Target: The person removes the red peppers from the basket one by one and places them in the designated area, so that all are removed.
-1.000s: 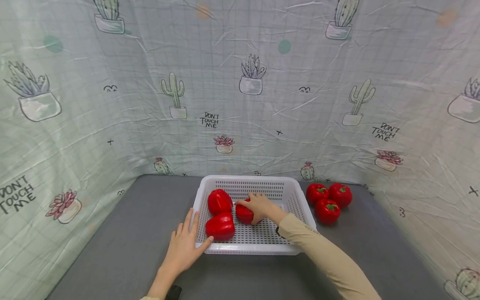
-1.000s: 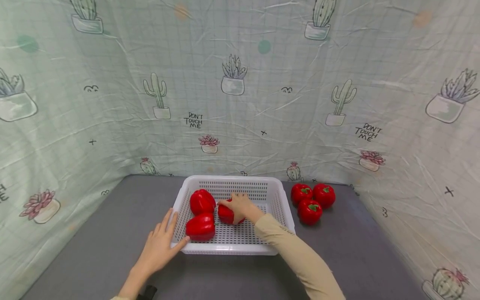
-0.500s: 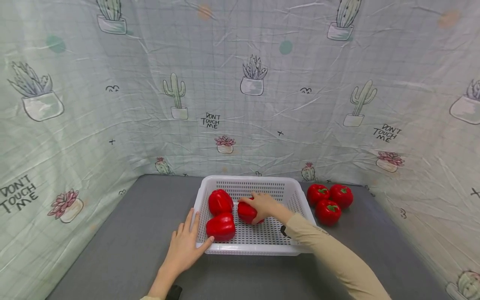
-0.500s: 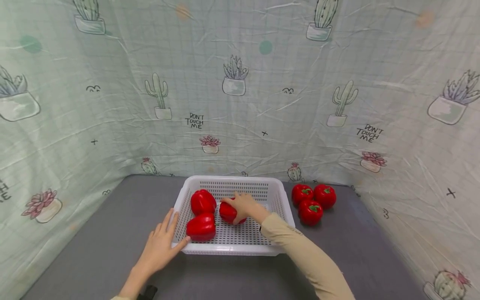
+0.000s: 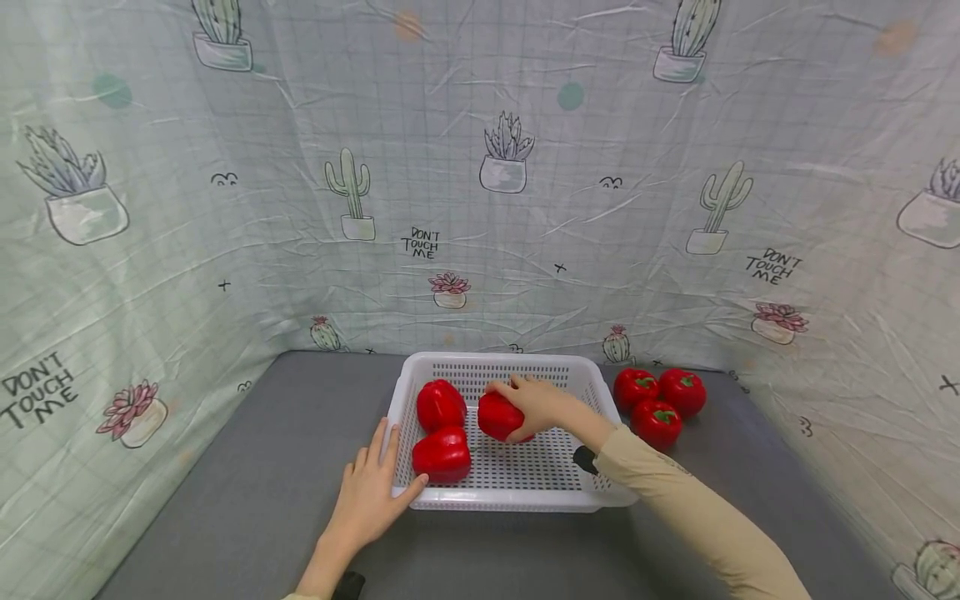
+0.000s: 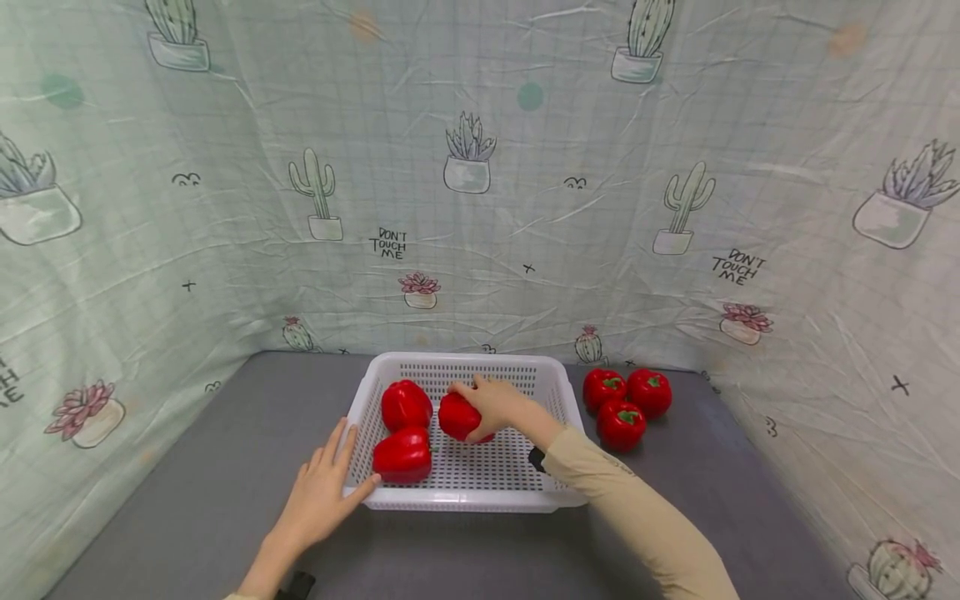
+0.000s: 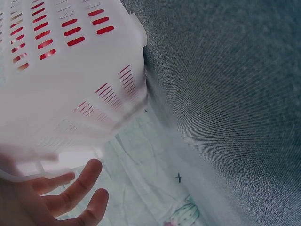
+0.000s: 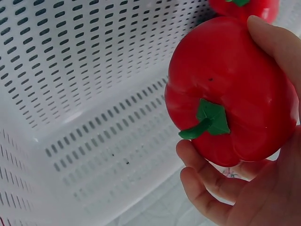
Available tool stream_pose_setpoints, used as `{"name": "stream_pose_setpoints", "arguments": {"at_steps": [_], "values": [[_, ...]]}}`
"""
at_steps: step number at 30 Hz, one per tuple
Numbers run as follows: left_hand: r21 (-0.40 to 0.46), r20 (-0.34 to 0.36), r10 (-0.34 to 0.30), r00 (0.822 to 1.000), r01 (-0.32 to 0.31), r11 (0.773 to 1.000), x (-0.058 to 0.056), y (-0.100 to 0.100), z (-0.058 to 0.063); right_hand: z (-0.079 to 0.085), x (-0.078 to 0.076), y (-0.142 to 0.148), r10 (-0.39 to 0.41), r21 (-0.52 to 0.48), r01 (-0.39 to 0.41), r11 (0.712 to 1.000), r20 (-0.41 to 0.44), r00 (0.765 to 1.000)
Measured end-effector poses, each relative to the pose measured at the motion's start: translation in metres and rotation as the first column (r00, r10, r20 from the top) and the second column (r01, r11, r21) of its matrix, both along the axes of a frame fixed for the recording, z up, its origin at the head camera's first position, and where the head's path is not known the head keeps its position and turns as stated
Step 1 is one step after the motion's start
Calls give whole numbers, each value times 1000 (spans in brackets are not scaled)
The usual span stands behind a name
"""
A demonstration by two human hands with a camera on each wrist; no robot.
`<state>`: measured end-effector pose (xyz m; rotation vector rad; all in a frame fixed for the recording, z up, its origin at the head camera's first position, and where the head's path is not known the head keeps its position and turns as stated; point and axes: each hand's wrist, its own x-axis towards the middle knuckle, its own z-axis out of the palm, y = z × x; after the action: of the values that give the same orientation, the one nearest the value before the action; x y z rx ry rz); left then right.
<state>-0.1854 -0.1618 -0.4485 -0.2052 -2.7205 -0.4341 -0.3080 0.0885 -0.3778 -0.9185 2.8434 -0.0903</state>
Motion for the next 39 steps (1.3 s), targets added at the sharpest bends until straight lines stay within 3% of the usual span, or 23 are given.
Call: {"name": "stream_pose_setpoints", "arguments": {"at_steps": [12,21,29,36,39], "values": [[-5,-9,-1,1000,1,1000,-2,0,-1,15,12,17,24,-28,-27,999,-110,994],[-2,-10,-4,1000,4,1000,-1,1,1,20,20,27,120,-18,-131,991,-284,951],[2,-13,-5,1000,5,1000,0,0,1,26,32,37,101,-91,-133,987,-290,952],[6,-16,-10,1000,10,1000,1,1,3,26,36,47,128,-101,-175,979,-359,924],[4,-14,-10,1000,10,1000,1,1,3,26,37,50,127,-108,-177,978,-359,925]]}}
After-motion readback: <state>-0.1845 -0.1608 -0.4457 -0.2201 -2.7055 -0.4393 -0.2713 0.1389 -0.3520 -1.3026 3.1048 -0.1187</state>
